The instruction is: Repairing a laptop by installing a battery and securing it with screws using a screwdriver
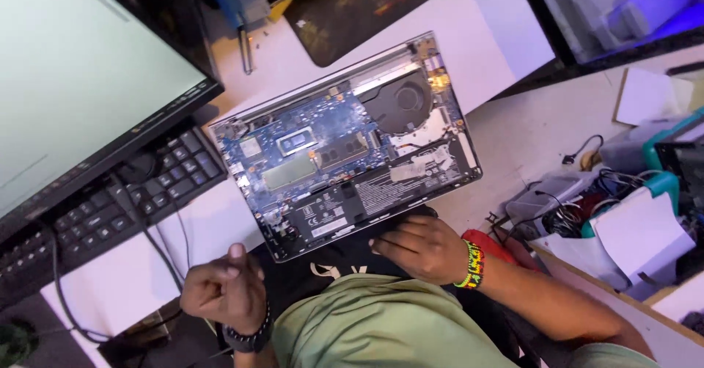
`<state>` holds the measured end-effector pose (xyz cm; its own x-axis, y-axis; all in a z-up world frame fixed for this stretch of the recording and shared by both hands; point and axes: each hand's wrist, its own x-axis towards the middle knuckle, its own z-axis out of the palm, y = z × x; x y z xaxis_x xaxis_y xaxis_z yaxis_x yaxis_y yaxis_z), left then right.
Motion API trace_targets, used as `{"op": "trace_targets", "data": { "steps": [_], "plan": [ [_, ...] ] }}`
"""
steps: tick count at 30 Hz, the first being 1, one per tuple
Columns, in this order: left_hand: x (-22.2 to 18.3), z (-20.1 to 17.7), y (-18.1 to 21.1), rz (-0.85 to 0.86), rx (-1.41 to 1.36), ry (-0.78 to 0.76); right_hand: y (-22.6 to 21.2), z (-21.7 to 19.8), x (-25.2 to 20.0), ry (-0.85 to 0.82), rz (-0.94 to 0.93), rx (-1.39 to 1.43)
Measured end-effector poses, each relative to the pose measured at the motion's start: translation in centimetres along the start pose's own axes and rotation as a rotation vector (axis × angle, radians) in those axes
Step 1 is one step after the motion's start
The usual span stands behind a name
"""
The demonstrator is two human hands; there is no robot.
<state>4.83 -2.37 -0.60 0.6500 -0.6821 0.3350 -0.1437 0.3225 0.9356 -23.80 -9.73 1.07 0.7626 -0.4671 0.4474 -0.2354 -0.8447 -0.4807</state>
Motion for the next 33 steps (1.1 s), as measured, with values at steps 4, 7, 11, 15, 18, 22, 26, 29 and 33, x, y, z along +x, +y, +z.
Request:
{"op": "trace_targets", "data": {
  "steps": [4,7,11,15,18,22,26,29,33],
  "plan": [
    [0.7,-0.7,-0.6,-0.014,0.173,0.051,-0.3,-0.1,0.9,0.065,0.001,0.020],
    [1.3,-0.2,-0.8,-0.099,0.231,-0.052,-0.1,-0.3,0.5,0.057,0.066,0.075],
    [0.6,0.2,-2.1,-0.140,0.246,-0.054,2.1,-2.3,0.6,0.222,0.074,-0.115],
    [0.0,-0.1,-3.1,-0.101,0.272,-0.071,7.2,-6.7,1.9,0.386,0.238,-0.457],
    [0.4,-0.2,-3.0,-0.084,0.346,-0.100,12.4,-10.0,6.5,0.392,0.235,-0.584],
    [0.3,-0.4,-2.6,-0.201,0.285,-0.145,22.0,-9.8,6.2,0.196,0.441,-0.772],
    [1.0,-0.1,-2.3,-0.018,0.436,-0.122,27.4,-7.9,5.0,0.044,0.584,-0.989],
    [0.8,-0.2,-2.4,0.003,0.449,-0.133,30.2,-8.0,4.3,0.041,0.551,-0.998],
    [1.2,-0.5,-2.2,0.023,0.438,-0.203,27.9,-9.1,4.5,0.081,0.534,-0.728]
  ]
}}
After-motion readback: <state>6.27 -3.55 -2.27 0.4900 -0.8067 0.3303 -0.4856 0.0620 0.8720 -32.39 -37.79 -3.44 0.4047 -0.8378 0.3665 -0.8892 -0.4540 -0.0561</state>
